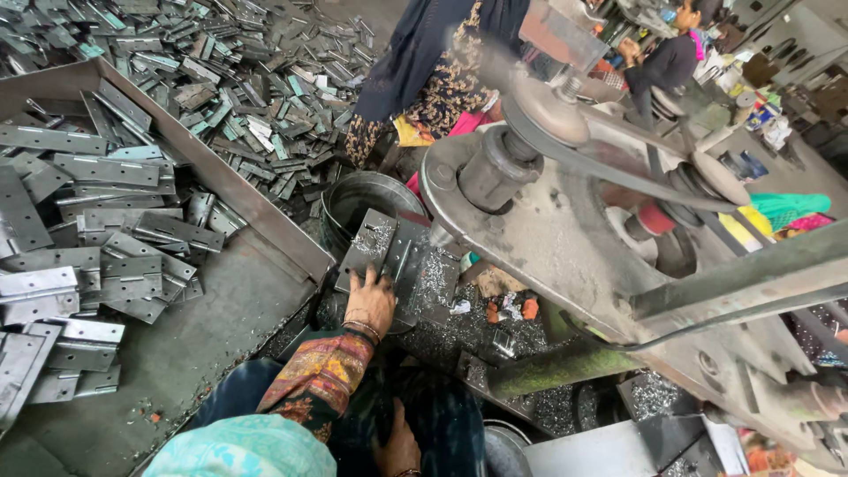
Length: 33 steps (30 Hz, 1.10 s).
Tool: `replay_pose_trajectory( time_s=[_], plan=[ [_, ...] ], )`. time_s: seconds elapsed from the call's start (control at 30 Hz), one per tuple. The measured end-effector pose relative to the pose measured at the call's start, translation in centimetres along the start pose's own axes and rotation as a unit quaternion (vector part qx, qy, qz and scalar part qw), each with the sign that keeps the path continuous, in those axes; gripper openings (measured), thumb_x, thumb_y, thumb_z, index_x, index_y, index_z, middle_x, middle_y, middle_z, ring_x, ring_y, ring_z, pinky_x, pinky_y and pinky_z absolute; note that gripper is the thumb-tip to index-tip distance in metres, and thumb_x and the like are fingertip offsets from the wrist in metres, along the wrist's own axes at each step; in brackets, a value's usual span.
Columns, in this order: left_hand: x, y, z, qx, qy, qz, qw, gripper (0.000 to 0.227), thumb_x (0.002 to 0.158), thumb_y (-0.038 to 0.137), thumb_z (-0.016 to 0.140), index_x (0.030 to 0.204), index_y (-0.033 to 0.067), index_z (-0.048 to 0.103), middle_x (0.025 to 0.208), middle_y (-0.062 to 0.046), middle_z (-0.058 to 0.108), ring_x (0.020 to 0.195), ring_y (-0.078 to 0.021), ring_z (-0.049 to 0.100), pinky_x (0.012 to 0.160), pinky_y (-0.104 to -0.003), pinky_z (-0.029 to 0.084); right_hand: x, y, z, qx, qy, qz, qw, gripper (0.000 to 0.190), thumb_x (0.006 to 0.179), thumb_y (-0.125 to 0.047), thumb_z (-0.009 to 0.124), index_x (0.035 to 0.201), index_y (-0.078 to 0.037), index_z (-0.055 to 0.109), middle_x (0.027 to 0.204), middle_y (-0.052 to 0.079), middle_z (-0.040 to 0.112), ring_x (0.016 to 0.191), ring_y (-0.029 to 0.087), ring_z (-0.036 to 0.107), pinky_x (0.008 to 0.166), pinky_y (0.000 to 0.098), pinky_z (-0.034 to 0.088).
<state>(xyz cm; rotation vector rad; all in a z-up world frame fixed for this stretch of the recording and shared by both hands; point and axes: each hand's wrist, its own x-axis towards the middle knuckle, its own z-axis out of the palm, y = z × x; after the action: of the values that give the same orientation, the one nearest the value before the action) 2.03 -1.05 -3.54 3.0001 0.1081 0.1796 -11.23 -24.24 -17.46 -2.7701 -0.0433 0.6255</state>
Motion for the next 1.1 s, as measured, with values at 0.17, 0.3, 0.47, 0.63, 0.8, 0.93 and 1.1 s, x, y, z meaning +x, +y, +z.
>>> replay_pose_trajectory(
  time_s=[0.17,0.3,0.47,0.63,0.8,0.93,1.1],
  plan=[
    [-0.7,-0.3,-0.7,-0.006,-0.011,-0.011,1.0,0.036,0.101,0.029,0.049,0.125,0.0143,0.071,0.148,-0.006,0.052,0.146,-0.0383,0.028,0.117,-0.069,0.019,-1.2,-2.0,-3.0,-0.015,-0.049,0.003,0.999,0.111,0.079,-0.026,0.082,0.161,-0.032,0.008,0.127,0.018,0.067,0.119,0.04,0.064,0.101,0.0499,0.054],
    [0.3,0.5,0.1,-0.026,-0.045,-0.012,0.999,0.035,0.103,0.027,0.047,0.123,0.0145,0.073,0.148,-0.005,0.054,0.148,-0.0358,0.03,0.12,-0.066,0.019,-1.9,-2.9,-7.8,-0.038,-0.046,-0.051,0.997,0.106,0.08,-0.025,0.08,0.161,-0.024,0.012,0.121,0.021,0.069,0.114,0.041,0.067,0.097,0.0489,0.057],
    [3.2,0.4,0.4,-0.049,-0.013,-0.025,0.998,0.039,0.105,0.027,0.042,0.127,0.012,0.071,0.147,-0.002,0.054,0.149,-0.0331,0.028,0.121,-0.065,0.017,-1.3,-3.1,-9.2,-0.06,-0.021,-0.098,0.993,0.099,0.08,-0.027,0.078,0.16,-0.019,0.02,0.113,0.022,0.073,0.109,0.043,0.068,0.093,0.0496,0.057],
    [3.6,0.6,0.4,-0.075,-0.016,-0.026,0.997,0.039,0.103,0.025,0.042,0.13,0.0139,0.068,0.149,-0.001,0.051,0.152,-0.0329,0.021,0.123,-0.066,0.012,-0.8,-0.8,-2.4,0.009,0.008,-0.032,0.999,0.099,0.08,-0.032,0.079,0.159,-0.029,0.019,0.122,0.021,0.069,0.112,0.042,0.067,0.093,0.0505,0.057],
    [2.2,0.1,0.6,-0.057,-0.027,-0.02,0.998,0.042,0.105,0.027,0.041,0.138,0.0114,0.063,0.149,-0.001,0.052,0.154,-0.034,0.019,0.123,-0.065,0.01,0.9,0.9,1.6,0.017,0.06,-0.067,0.996,0.099,0.078,-0.036,0.082,0.156,-0.032,0.02,0.13,0.018,0.066,0.113,0.042,0.065,0.093,0.052,0.057],
    [1.1,0.1,0.9,-0.076,-0.023,-0.018,0.997,0.044,0.105,0.028,0.038,0.14,0.0103,0.059,0.152,-0.001,0.049,0.155,-0.0346,0.016,0.122,-0.067,0.008,0.1,0.5,0.3,0.014,0.042,-0.054,0.998,0.099,0.079,-0.03,0.081,0.157,-0.031,0.019,0.129,0.018,0.066,0.114,0.041,0.065,0.094,0.0519,0.056],
    [0.5,-0.2,-0.4,-0.041,-0.04,-0.015,0.998,0.048,0.104,0.029,0.036,0.143,0.0107,0.057,0.155,-0.002,0.045,0.154,-0.0345,0.015,0.12,-0.07,0.007,-2.2,-2.5,-5.7,-0.018,-0.02,-0.05,0.998,0.102,0.08,-0.025,0.079,0.159,-0.025,0.015,0.116,0.02,0.071,0.109,0.04,0.068,0.095,0.0493,0.057]
  ],
)
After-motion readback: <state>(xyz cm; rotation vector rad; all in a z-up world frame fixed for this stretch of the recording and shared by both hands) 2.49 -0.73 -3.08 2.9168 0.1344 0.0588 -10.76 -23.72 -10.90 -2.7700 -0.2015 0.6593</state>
